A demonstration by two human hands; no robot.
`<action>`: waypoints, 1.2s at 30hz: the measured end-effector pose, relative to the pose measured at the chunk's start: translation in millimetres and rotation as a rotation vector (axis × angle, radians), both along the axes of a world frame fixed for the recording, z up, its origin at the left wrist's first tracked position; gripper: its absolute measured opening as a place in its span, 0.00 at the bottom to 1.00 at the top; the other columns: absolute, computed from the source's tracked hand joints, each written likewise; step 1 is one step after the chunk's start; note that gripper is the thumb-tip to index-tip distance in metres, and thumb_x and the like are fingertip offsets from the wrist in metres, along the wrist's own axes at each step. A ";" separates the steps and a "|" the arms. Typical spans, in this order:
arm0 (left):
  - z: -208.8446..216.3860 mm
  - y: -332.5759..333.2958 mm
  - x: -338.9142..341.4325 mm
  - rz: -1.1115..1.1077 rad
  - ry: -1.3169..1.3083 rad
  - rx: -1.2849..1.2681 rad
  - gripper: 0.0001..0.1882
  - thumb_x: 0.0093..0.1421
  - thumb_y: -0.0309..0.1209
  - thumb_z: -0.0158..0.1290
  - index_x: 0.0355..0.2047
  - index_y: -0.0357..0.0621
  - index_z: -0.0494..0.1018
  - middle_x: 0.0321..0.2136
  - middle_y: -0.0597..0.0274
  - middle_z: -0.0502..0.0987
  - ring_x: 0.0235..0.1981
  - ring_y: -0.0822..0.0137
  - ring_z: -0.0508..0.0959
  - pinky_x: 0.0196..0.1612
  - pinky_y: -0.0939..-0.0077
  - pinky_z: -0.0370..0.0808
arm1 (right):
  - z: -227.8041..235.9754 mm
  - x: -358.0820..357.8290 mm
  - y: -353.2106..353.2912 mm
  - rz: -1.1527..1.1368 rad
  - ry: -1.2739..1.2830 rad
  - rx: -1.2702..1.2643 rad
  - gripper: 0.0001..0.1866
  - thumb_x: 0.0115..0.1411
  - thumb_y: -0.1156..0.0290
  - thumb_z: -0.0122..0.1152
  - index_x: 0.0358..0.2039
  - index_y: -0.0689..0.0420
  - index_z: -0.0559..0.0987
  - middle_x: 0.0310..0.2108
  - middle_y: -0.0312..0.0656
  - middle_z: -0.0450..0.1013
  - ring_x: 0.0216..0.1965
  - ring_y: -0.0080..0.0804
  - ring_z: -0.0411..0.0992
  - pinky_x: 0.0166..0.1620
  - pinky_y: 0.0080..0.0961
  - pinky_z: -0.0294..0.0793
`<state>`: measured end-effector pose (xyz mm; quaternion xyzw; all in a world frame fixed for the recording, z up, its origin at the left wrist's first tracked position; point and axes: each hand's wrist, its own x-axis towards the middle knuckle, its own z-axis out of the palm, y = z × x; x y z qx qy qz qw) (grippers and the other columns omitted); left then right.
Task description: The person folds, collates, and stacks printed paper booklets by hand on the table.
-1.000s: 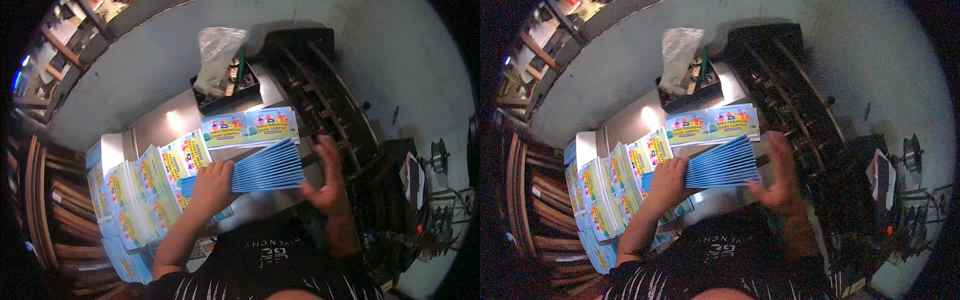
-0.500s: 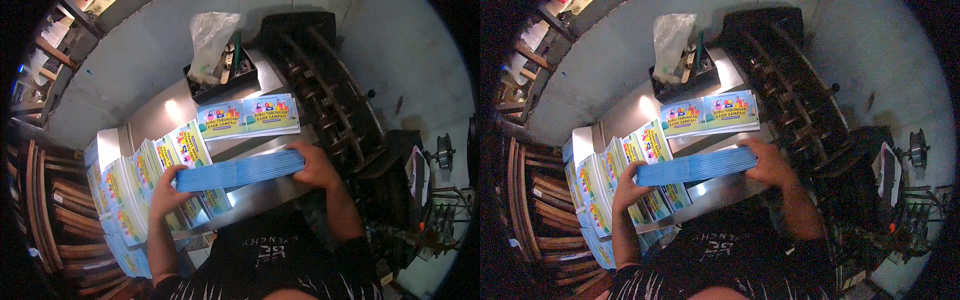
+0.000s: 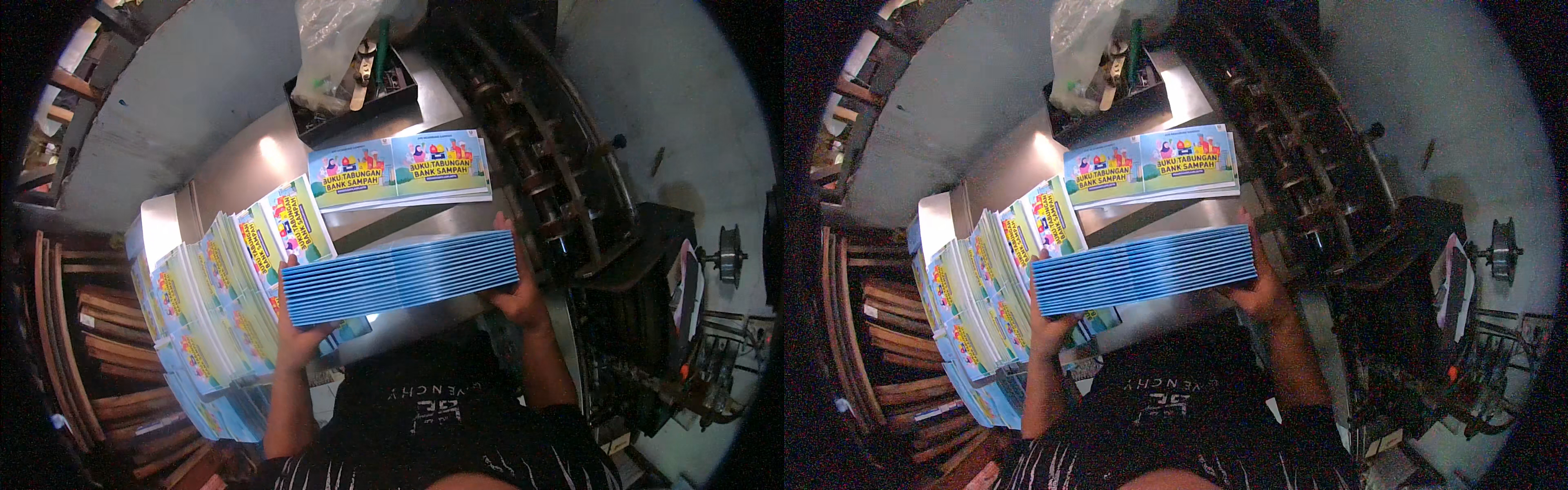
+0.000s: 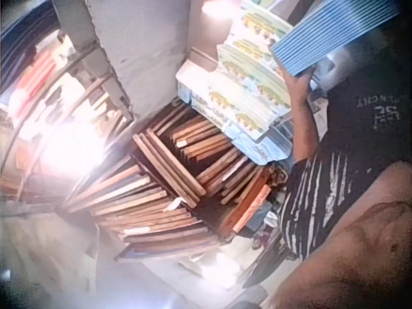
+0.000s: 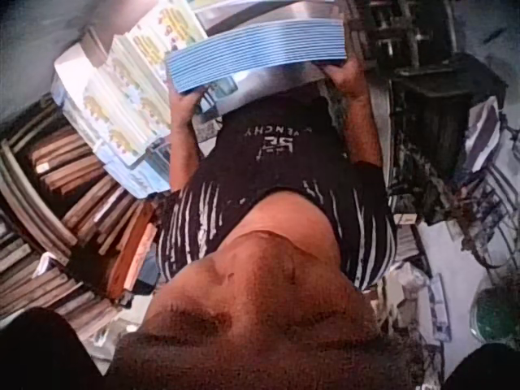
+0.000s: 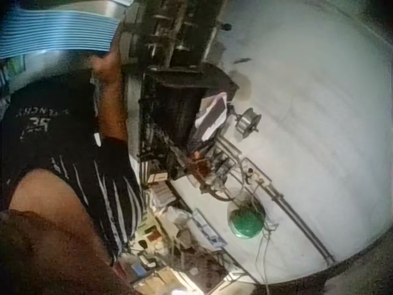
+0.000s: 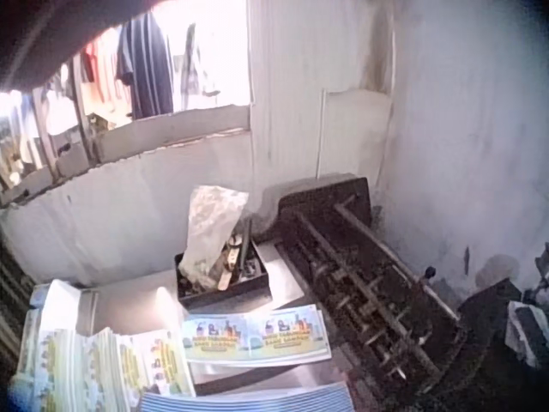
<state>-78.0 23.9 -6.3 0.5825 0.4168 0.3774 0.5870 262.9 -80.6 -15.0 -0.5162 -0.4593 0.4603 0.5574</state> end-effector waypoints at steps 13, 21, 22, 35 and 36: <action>6.3 -0.3 8.7 -0.013 0.075 0.077 0.60 0.40 0.28 0.66 0.65 0.39 0.36 0.66 0.53 0.44 0.62 0.57 0.58 0.62 0.62 0.58 | -8.0 -1.7 0.7 -0.045 -0.046 0.065 0.54 0.41 0.79 0.63 0.66 0.57 0.42 0.68 0.51 0.37 0.68 0.40 0.37 0.66 0.38 0.39; -0.5 0.3 7.0 0.007 -0.008 0.033 0.61 0.39 0.30 0.67 0.65 0.37 0.36 0.66 0.51 0.44 0.62 0.58 0.57 0.63 0.62 0.55 | -11.0 -1.9 2.0 -0.037 -0.001 0.077 0.57 0.38 0.77 0.64 0.66 0.56 0.42 0.68 0.46 0.38 0.68 0.36 0.41 0.66 0.34 0.43; -1.3 0.1 6.7 0.019 0.016 0.046 0.61 0.39 0.30 0.67 0.65 0.37 0.36 0.66 0.51 0.45 0.63 0.58 0.56 0.63 0.62 0.55 | -10.2 -3.1 2.1 -0.032 0.054 0.095 0.55 0.40 0.80 0.64 0.66 0.56 0.43 0.68 0.49 0.37 0.68 0.38 0.37 0.66 0.37 0.40; 1.1 0.8 10.2 0.060 -0.034 -0.033 0.63 0.36 0.32 0.70 0.65 0.40 0.38 0.65 0.54 0.49 0.62 0.57 0.59 0.63 0.62 0.57 | -16.2 0.3 1.5 -0.025 0.055 0.096 0.57 0.39 0.78 0.64 0.67 0.53 0.40 0.69 0.47 0.35 0.68 0.37 0.38 0.66 0.35 0.43; 4.5 0.4 12.4 0.063 -0.052 -0.069 0.63 0.35 0.32 0.70 0.65 0.40 0.38 0.65 0.54 0.49 0.62 0.57 0.58 0.63 0.61 0.57 | -17.6 1.4 0.9 -0.025 0.054 0.097 0.57 0.39 0.78 0.64 0.67 0.53 0.40 0.69 0.47 0.35 0.68 0.37 0.38 0.66 0.35 0.43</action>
